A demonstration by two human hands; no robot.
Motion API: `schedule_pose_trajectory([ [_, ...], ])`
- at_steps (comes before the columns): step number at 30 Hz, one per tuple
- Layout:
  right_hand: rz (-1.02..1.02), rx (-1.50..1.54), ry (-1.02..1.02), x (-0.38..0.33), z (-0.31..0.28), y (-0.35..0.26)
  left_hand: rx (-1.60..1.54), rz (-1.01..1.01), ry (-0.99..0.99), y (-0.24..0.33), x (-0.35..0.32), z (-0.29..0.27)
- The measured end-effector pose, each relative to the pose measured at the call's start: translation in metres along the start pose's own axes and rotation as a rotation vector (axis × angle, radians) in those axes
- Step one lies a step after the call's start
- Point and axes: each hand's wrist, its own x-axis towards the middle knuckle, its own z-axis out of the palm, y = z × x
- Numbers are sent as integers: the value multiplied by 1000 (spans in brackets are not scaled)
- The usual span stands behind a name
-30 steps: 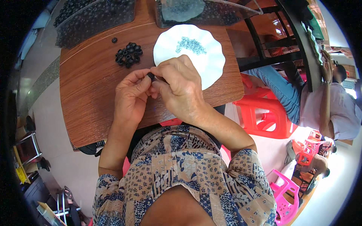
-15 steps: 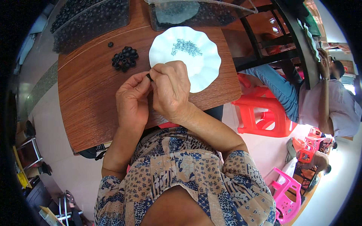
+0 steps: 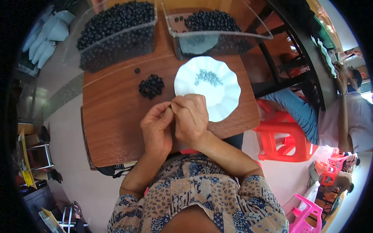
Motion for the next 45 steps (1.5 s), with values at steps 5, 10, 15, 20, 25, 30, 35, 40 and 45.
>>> schedule_pose_trajectory([
  [5,46,60,35,7,3,-17,33,97,-76,20,1,3],
  [10,191,207,-124,35,-19,-34,278,261,-169,61,12,14],
  [15,298,346,-62,39,-29,-22,670,542,-111,111,62,37],
  [20,297,377,-183,27,-27,-15,1256,929,57,187,169,40],
  [25,295,298,-208,16,-36,-5,1473,1494,88,194,162,48],
  [30,335,310,-278,3,-39,9,1478,800,-175,126,139,-34],
  [35,303,308,-309,7,-41,4,1748,543,-229,102,143,-53],
  [40,300,296,-320,7,-47,0,1871,633,-313,98,152,-55],
  [45,314,273,-294,10,-55,0,1553,465,-260,103,138,-54],
])
